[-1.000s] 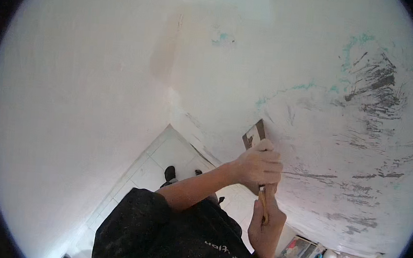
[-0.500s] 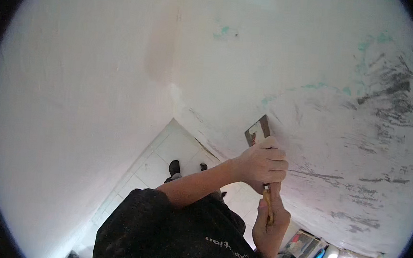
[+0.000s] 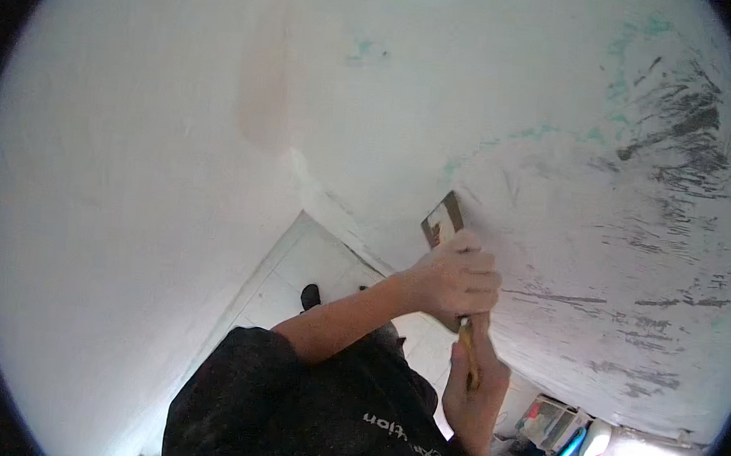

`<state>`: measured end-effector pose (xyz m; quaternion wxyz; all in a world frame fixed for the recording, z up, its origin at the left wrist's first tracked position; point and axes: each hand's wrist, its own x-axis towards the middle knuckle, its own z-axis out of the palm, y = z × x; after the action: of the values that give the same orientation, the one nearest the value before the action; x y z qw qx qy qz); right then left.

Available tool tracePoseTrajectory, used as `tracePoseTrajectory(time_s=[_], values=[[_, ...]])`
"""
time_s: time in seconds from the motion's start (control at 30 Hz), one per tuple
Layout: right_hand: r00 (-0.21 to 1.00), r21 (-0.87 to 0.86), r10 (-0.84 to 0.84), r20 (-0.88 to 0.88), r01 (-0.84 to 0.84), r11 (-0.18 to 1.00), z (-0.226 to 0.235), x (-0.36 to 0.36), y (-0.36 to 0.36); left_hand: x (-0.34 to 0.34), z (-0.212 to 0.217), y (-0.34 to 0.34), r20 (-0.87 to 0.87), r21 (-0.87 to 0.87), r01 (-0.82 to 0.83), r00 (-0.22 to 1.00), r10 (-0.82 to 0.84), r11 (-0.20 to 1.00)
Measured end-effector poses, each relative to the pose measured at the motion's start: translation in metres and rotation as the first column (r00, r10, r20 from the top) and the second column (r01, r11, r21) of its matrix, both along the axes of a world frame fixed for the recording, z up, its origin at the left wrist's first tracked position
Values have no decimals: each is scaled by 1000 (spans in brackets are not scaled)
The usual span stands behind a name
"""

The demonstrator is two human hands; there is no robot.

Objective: Scraping old paint or plaster off a wall using a putty knife.

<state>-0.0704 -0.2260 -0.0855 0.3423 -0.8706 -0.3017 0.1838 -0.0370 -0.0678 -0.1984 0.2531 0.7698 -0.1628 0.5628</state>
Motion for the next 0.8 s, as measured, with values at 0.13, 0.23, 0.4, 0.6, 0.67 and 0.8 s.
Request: tracePoseTrajectory(time_s=[0.13, 0.23, 0.4, 0.6, 0.67, 0.8], values=[[991, -10, 94, 90, -93, 996, 1, 2, -2, 3, 0, 0, 12, -53, 13, 1000, -12, 999], [994, 0, 6, 107, -6, 1000, -4, 1, -1, 3, -3, 3, -20, -13, 35, 999, -36, 999], [983, 51, 125, 131, -132, 990, -6, 2, 2, 5, -3, 8, 24, -22, 73, 997, -72, 997], [993, -36, 104, 62, -102, 994, 2, 8, -4, 11, 5, 0, 90, -144, -37, 995, 50, 989], [986, 40, 97, 134, -103, 994, 2, 5, -7, 10, 5, -12, 52, -74, 36, 998, -33, 997], [997, -111, -70, 29, 72, 991, 0, 2, -17, 18, -3, -28, 17, -132, 41, 999, -39, 990]])
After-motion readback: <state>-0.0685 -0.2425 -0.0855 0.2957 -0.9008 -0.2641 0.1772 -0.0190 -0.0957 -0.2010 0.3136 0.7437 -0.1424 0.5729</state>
